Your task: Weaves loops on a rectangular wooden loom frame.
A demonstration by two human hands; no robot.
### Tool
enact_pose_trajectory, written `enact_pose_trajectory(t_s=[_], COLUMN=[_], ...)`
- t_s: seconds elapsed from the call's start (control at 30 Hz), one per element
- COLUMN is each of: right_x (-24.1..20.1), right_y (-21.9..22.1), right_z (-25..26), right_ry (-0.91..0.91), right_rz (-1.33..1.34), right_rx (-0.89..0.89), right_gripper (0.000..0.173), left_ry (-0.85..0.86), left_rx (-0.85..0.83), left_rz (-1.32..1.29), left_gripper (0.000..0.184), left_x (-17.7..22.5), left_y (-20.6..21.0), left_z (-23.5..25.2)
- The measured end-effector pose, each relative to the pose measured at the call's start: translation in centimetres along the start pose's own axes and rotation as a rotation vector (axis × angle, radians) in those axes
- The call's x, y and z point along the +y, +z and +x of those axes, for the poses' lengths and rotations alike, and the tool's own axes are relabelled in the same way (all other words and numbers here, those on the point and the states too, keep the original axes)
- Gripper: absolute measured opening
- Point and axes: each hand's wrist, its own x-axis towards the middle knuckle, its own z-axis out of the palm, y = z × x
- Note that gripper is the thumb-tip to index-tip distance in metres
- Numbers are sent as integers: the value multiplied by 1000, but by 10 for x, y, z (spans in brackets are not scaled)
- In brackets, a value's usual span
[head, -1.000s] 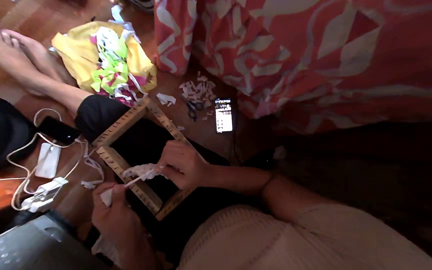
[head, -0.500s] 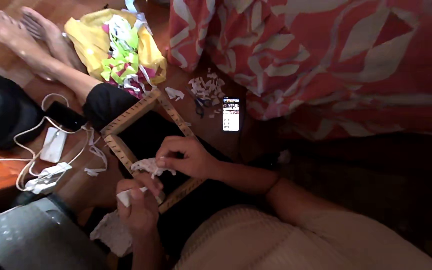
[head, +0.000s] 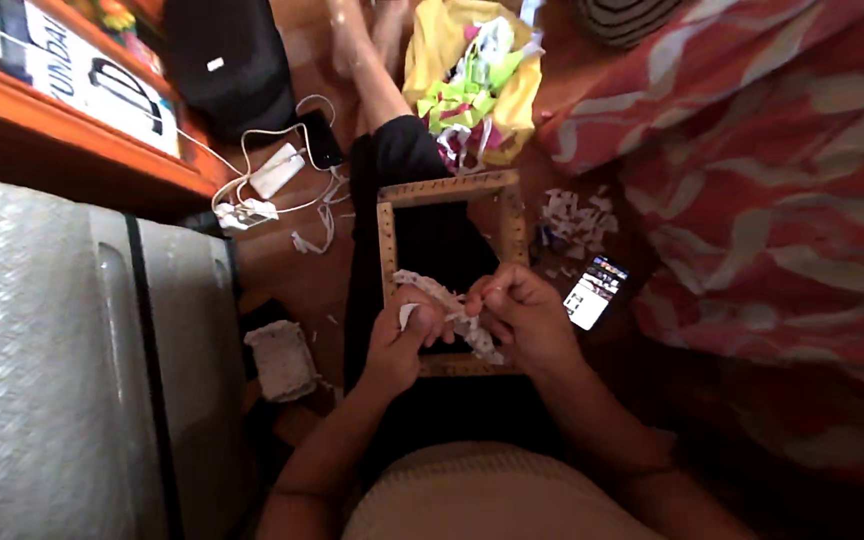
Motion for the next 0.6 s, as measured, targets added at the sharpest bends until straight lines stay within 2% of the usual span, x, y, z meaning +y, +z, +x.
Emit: enact_pose_trajectory(t_s=[0.2, 0.37, 0.5, 0.6], right_x=[4, 5, 5, 2], right_y=[4, 1, -5, -9], right_z=[-2, -5, -5, -1], right_ry=[-33, 0, 3, -83], right_rz=[57, 32, -3, -173], right_rx=[76, 154, 108, 67], right_gripper=[12, 18, 13, 9], left_ry=[12, -22, -54, -94], left_rx=[13, 1, 2, 49], left_rz=[-32, -37, -82, -59], left_gripper=[24, 24, 24, 22], left_x=[0, -2, -4, -2], left_y=[1, 2, 2, -3], left_z=[-6, -12, -13, -6])
